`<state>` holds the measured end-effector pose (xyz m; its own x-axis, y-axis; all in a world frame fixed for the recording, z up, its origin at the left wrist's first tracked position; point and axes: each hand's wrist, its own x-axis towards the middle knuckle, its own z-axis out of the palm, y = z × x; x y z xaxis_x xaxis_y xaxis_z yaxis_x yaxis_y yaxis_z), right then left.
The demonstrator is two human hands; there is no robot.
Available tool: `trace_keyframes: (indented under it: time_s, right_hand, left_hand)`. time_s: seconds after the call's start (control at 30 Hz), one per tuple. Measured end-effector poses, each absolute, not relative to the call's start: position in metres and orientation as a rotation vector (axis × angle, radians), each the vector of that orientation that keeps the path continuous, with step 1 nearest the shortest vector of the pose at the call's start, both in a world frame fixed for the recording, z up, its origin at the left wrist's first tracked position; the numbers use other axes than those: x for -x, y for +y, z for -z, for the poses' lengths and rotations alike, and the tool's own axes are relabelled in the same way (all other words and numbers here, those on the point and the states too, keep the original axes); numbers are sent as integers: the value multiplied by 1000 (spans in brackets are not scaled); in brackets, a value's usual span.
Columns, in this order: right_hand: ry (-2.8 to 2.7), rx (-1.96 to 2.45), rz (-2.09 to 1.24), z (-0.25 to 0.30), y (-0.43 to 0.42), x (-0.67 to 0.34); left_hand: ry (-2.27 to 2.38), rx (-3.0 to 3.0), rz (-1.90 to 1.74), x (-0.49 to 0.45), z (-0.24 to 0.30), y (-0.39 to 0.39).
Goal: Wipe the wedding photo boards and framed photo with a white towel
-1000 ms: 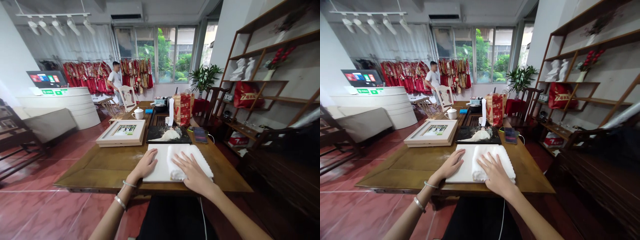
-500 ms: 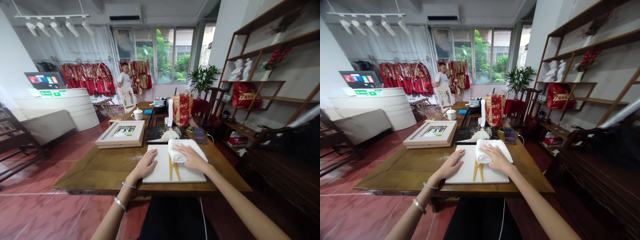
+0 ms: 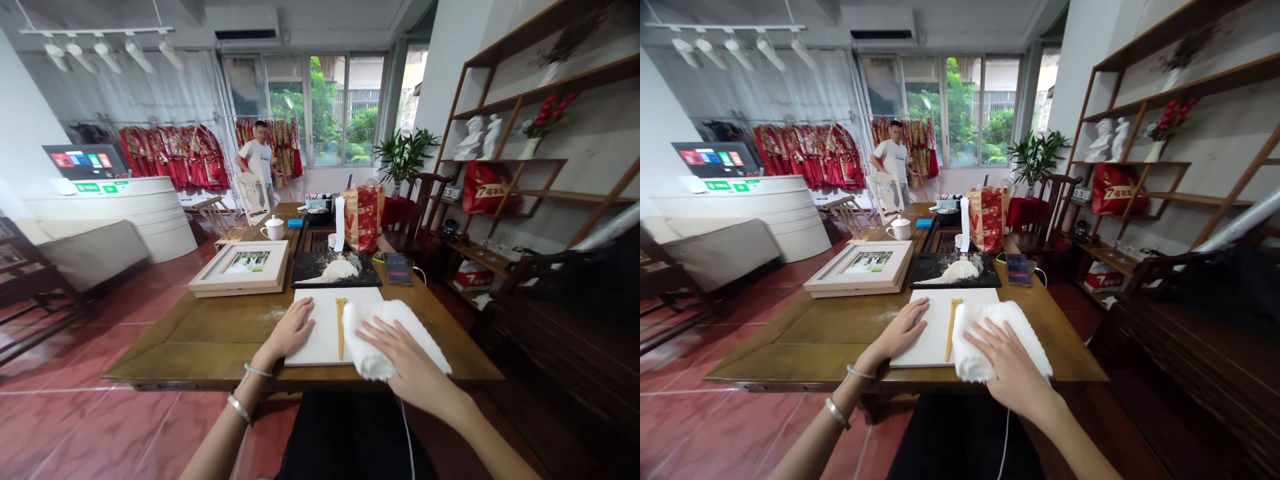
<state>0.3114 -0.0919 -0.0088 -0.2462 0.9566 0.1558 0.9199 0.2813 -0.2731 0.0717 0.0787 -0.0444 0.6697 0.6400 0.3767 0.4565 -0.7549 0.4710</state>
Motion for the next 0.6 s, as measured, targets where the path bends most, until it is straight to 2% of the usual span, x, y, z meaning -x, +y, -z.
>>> trace_keyframes:
  time_s: [0.17,0.47,0.6]
  right_hand:
    - [-2200,1726,-262,6,-111,-305]
    - [-2051,1821,-334,-5,10,-308]
    - [-2070,1822,-325,-5,28,-297]
  left_hand:
    - [841,-2556,-754,-71,45,80]
    - [859,-2550,-701,-71,41,79]
    - [869,-2555,-709,-71,40,78]
